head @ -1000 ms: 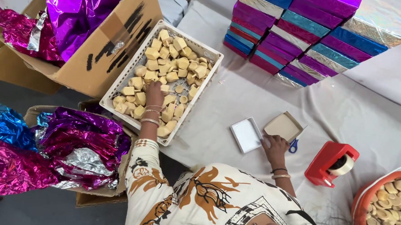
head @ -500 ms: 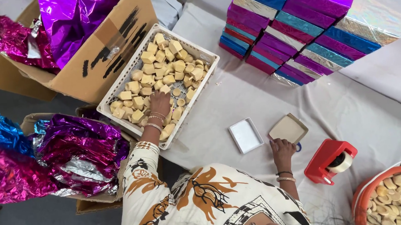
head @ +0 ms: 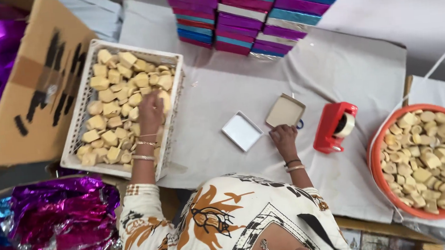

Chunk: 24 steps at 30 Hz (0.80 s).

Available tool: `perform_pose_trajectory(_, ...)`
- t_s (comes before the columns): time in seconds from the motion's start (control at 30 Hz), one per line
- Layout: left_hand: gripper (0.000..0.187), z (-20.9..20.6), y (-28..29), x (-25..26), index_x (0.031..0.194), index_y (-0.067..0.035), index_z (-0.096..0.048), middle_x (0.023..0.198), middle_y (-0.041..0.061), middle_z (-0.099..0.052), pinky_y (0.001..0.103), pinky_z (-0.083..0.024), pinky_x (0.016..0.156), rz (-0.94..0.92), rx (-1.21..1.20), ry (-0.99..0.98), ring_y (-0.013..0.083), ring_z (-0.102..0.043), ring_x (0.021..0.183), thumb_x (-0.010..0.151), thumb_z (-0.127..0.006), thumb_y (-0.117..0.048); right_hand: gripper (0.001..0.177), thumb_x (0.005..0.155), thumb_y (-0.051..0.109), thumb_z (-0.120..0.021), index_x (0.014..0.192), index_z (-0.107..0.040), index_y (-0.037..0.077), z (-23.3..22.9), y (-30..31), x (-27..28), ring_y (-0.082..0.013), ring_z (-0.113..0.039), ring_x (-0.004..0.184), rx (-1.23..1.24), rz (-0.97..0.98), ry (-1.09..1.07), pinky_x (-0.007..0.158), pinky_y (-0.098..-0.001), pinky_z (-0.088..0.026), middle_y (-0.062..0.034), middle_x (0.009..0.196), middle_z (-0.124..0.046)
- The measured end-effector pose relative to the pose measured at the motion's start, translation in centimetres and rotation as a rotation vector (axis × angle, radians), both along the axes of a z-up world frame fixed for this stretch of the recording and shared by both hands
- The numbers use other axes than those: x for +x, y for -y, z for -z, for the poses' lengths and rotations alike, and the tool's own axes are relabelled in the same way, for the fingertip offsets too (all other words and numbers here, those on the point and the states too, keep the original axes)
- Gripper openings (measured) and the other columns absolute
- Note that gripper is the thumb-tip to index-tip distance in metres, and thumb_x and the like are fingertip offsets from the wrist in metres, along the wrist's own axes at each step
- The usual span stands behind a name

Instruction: The person wraps small boxes with metallic foil, secures them with tape, and stacks them. They then open a new box, place wooden pieces inside, and prepare to wrap it with foil.

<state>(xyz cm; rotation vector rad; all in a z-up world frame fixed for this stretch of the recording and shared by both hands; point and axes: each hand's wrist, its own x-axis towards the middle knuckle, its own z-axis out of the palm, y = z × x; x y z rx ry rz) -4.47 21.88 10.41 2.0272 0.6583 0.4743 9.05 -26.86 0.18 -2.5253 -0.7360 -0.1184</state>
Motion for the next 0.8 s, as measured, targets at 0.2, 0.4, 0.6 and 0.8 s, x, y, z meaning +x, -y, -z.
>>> perform_pose_trajectory(0.2, 0.048, 5.9, 13.8, 4.1, 0.125, -0.01, -0.062, 0.117, 0.014, -0.065, 0.042, -0.058, 0.088, 0.408, 0.137, 0.123, 0.0349, -0.067, 0.102, 0.081, -0.08, -0.01, 0.015, 0.092, 0.026, -0.072, 0.101, -0.071, 0.014, 0.2, 0.0, -0.1, -0.0249, -0.059, 0.111, 0.037, 0.023, -0.082, 0.113, -0.0479, -0.03, -0.0035, 0.105, -0.067)
perform_pose_trajectory(0.4, 0.052, 7.9, 22.1, 4.8, 0.124, -0.008, -0.055, 0.107, 0.012, -0.063, 0.046, -0.051, 0.083, 0.49, 0.385, -0.117, 0.0324, -0.06, 0.098, 0.079, -0.08, -0.018, 0.019, 0.092, 0.029, -0.072, 0.106, -0.072, 0.016, -1.0, -0.8, -0.4, -0.0276, -0.057, 0.113, 0.038, 0.032, -0.098, 0.114, -0.0484, -0.027, -0.005, 0.108, -0.066)
perform_pose_trajectory(0.6, 0.052, 9.4, 22.2, 5.6, 0.124, -0.005, -0.055, 0.104, 0.01, -0.063, 0.043, -0.045, 0.085, 0.451, 0.555, -0.077, 0.0281, -0.054, 0.098, 0.08, -0.079, -0.019, 0.024, 0.092, 0.034, -0.073, 0.109, -0.071, 0.017, -0.4, -0.8, -0.4, -0.0276, -0.055, 0.114, -0.004, 0.023, -0.073, 0.115, -0.0507, -0.024, -0.0054, 0.109, -0.064)
perform_pose_trajectory(0.8, 0.043, 11.1, 22.7, 6.2, 0.119, -0.006, -0.058, 0.105, 0.008, -0.062, 0.042, -0.048, 0.082, 0.446, 0.553, -0.025, 0.0275, -0.055, 0.1, 0.084, -0.078, -0.021, 0.026, 0.091, 0.035, -0.073, 0.11, -0.071, 0.017, -0.2, -0.6, -0.4, -0.0275, -0.054, 0.116, -0.008, 0.012, -0.059, 0.115, -0.0505, -0.023, -0.0049, 0.109, -0.064)
